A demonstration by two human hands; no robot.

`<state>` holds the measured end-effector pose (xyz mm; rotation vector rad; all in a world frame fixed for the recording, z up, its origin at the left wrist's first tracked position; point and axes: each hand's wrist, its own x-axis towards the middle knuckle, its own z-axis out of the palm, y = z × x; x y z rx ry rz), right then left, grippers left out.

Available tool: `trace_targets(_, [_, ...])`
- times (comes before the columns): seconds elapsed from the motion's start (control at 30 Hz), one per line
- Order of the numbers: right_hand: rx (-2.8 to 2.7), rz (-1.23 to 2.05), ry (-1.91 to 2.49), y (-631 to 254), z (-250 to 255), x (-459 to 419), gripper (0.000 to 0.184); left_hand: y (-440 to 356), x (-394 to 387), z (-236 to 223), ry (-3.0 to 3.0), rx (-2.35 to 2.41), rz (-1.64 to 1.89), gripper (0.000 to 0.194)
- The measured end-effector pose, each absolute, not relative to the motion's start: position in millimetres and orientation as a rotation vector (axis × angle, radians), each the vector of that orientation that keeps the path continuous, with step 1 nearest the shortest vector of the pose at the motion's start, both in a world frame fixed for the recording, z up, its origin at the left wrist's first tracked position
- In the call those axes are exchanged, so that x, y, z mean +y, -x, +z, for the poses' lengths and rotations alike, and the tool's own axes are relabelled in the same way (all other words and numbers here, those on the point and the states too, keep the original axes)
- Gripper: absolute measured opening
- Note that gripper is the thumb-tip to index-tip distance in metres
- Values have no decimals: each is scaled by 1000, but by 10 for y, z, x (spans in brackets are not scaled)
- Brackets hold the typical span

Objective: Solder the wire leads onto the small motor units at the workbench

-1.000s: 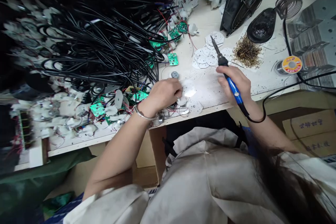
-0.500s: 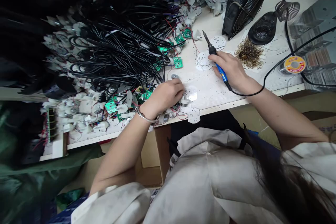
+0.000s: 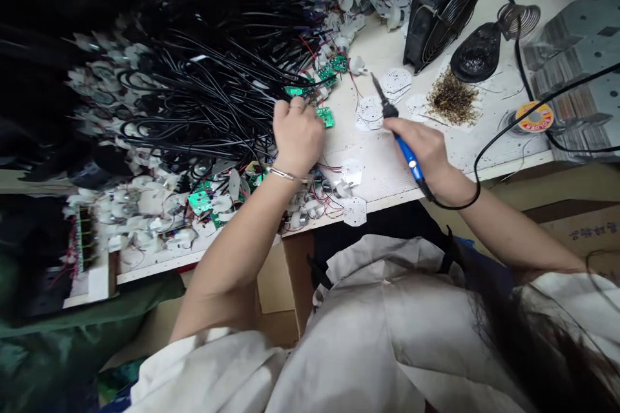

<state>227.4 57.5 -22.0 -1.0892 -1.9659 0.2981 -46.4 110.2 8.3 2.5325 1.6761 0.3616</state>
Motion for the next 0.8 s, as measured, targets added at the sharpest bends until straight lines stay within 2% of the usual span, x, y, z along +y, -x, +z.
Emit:
trace_targets(0.1, [-1993, 339, 1030, -2081, -283, 348, 38, 586, 882, 342, -2559, 1822, 297, 23])
trace_targets(0.3, [-1954, 498, 972, -1952, -324, 191, 35, 698, 470, 534, -2571, 1601, 96, 16])
trace_targets(0.37, [-1906, 550, 959, -1989, -301, 176, 36, 681, 409, 521, -2542, 1577, 77, 22])
trace_targets(0.47, [-1823, 569, 1021, -2034, -268, 145, 36, 575, 377, 522, -2530, 1639, 168, 44])
trace_targets(0.63, [-1565, 648, 1169, -2063, -231, 78, 32, 302, 389, 495, -2670, 1669, 16, 41])
trace_targets(0.8, [-1365, 743, 1334, -2191, -162, -110, 34, 61, 385, 455, -2635, 1495, -142, 34])
